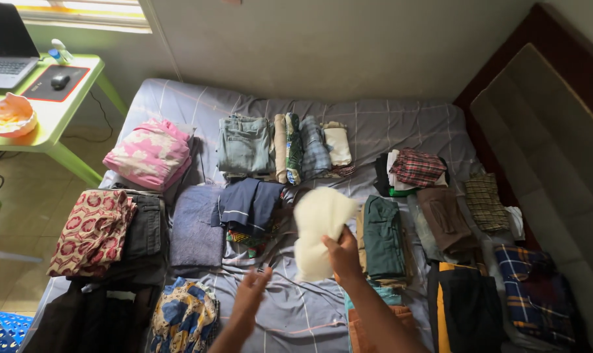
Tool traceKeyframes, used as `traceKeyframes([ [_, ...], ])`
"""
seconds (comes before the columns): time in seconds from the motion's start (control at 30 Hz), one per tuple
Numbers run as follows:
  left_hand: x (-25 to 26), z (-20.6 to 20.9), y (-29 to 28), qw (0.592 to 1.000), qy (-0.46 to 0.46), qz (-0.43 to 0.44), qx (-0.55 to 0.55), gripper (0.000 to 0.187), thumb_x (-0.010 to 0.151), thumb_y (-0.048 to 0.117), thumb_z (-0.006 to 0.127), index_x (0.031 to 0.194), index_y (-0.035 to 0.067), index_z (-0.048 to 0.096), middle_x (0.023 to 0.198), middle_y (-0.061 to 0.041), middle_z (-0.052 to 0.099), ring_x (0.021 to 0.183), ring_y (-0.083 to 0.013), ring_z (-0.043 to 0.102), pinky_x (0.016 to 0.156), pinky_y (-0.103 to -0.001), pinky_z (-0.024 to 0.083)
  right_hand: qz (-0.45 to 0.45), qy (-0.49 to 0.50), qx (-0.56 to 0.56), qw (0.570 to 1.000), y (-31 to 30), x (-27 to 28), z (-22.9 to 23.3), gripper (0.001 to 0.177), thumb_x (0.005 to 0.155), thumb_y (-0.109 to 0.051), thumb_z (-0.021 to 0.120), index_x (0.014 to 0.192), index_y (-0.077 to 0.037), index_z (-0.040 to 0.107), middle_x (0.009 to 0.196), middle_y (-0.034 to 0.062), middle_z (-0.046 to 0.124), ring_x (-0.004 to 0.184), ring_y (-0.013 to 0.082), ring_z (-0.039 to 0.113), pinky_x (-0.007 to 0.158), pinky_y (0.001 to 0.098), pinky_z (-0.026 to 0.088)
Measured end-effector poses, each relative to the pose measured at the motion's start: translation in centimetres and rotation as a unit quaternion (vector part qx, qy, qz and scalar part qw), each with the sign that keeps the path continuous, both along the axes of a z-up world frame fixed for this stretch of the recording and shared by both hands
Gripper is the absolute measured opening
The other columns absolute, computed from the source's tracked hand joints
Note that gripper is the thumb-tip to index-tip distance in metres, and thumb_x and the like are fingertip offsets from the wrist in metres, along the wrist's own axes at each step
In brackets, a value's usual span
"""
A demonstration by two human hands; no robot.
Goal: The recorder sorts through folded clothes on a bed and then organizes various books and a notebook on a desk.
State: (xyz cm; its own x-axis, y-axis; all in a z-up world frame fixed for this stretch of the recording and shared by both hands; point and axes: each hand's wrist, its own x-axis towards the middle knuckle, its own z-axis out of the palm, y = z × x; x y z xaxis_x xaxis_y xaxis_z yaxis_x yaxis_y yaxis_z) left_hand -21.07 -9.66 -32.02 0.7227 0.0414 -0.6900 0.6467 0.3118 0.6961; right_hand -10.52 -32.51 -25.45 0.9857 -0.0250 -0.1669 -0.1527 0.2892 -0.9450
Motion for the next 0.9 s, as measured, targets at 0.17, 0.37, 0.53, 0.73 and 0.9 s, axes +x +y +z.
traceKeyframes([
  [0.17, 1.9, 4.8, 2.5, 0.990, -0.126, 0.033, -0.056, 0.076, 0.085, 0.046, 0.063, 0.152, 0.017, 0.040, 0.135, -0.003, 0.066, 0.123, -0.0157, 0.060, 0.091, -0.041, 0.047, 0.210, 0.124, 0.125, 0.962, 4.3, -2.0, 3.1, 0.050, 0.081, -0.005, 0.062, 0.131, -0.002, 0.059, 0.116, 0.0124, 0.071, 0.100, 0.0247, 0.072, 0.089, 0.0402, 0.059],
  [0.37, 3.1, 4.6, 4.4, 0.975, -0.065, 0.090, -0.193, 0.061, 0.087, 0.022, 0.071, 0.142, 0.003, 0.051, 0.129, -0.015, 0.069, 0.113, -0.0277, 0.071, 0.093, -0.044, 0.058, 0.171, 0.213, 0.079, 0.959, 8.1, -2.3, -1.0, 0.049, 0.085, -0.014, 0.065, 0.132, -0.001, 0.058, 0.120, 0.0119, 0.074, 0.107, 0.0247, 0.072, 0.094, 0.0375, 0.059],
  [0.53, 6.8, 1.6, 7.8, 0.990, -0.052, 0.065, -0.117, 0.053, 0.080, 0.017, 0.076, 0.128, 0.002, 0.060, 0.110, -0.015, 0.076, 0.092, -0.0286, 0.077, 0.075, -0.043, 0.065, 0.144, 0.209, 0.018, 0.967, 8.8, 0.9, -8.8, 0.046, 0.088, -0.016, 0.073, 0.130, -0.002, 0.062, 0.117, 0.0068, 0.073, 0.103, 0.0155, 0.070, 0.090, 0.0323, 0.058],
  [0.73, 16.8, 2.1, 11.6, 0.986, -0.155, 0.062, 0.002, 0.060, 0.081, 0.026, 0.080, 0.130, -0.004, 0.063, 0.108, -0.013, 0.075, 0.089, -0.0233, 0.073, 0.072, -0.036, 0.060, 0.125, 0.108, 0.020, 0.986, 11.9, 11.1, -7.1, 0.043, 0.095, -0.020, 0.071, 0.132, 0.000, 0.062, 0.112, 0.0098, 0.072, 0.090, 0.0169, 0.070, 0.076, 0.0311, 0.059],
  [0.9, 17.5, -6.9, 16.3, 0.989, -0.059, 0.098, 0.092, 0.090, 0.086, 0.025, 0.080, 0.156, 0.005, 0.028, 0.138, -0.019, 0.054, 0.119, -0.0293, 0.058, 0.092, -0.041, 0.051, 0.084, 0.195, -0.050, 0.976, 8.5, 15.3, -17.0, 0.036, 0.096, -0.026, 0.064, 0.126, -0.005, 0.061, 0.107, 0.0098, 0.075, 0.085, 0.0194, 0.076, 0.066, 0.0350, 0.061],
])
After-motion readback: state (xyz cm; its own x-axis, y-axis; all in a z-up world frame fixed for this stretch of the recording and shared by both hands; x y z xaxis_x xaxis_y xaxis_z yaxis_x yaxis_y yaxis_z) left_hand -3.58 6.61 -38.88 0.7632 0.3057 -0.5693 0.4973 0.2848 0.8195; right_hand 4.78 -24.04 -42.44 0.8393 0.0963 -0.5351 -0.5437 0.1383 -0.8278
